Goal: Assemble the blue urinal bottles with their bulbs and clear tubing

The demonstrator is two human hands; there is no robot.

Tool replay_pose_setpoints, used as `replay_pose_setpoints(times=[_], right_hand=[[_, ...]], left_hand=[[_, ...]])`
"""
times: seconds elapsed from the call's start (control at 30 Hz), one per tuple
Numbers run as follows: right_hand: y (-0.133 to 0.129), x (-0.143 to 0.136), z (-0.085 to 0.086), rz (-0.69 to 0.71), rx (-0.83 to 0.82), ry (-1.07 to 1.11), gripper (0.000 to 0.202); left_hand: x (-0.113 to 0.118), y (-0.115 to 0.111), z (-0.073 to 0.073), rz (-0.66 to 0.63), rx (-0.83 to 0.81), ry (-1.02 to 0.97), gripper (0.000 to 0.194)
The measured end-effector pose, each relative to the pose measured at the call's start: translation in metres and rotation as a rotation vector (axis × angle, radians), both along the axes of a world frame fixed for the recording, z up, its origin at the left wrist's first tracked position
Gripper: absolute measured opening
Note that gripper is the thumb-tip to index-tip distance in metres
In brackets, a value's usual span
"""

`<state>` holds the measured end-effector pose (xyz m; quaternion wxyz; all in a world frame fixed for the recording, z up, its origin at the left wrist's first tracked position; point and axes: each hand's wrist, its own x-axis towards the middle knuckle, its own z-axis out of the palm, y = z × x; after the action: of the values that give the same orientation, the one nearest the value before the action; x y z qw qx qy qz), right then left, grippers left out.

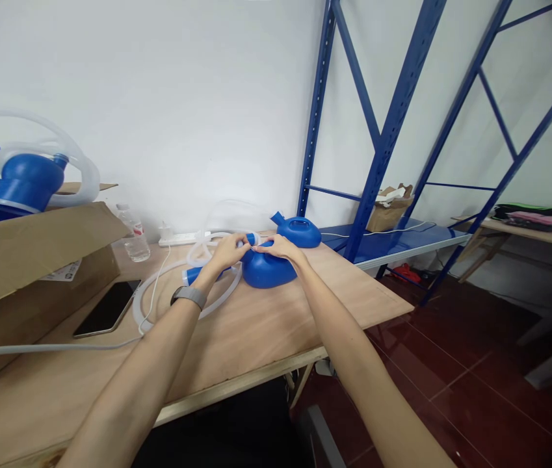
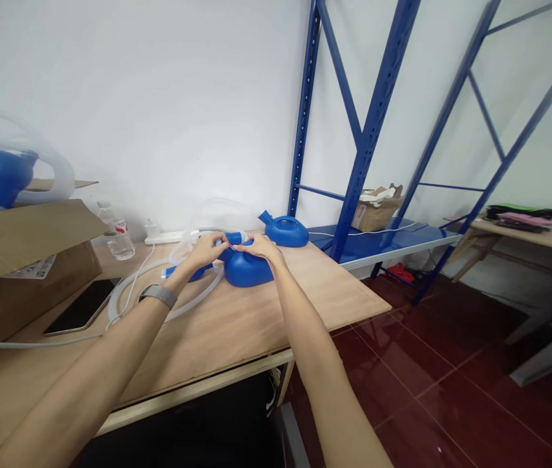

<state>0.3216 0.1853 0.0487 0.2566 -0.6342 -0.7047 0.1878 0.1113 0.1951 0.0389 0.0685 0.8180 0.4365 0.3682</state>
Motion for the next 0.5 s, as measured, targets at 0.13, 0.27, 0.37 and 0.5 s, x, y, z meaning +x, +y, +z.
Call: replay_pose_setpoints(times=[0.13,0.27,0.37,0.5], right_hand=[[0.0034,0.0001,-0.0018,-0.003,0.004,0.029,0.062],[0.0065,-0.0004,-0.0022,-0.031,-0.007,0.048,0.06],[0.0073,-0.0005,-0.0027,-0.038,-0.001,0.057,0.059],[0.0082,-0.0007,-0.0047,-0.026,0.022,0.069,0.057]], left_hand=[[0.0021,-0.0001,0.0011,0.034,0.014,0.023,0.017],[0.0033,-0.0001,0.0016,0.058,0.023,0.05,0.019],[0.0036,-0.0003,0.0019,0.07,0.026,0.071,0.021],[0.0033,-0.001,0.0029,0.064,0.033,0.102,0.023]])
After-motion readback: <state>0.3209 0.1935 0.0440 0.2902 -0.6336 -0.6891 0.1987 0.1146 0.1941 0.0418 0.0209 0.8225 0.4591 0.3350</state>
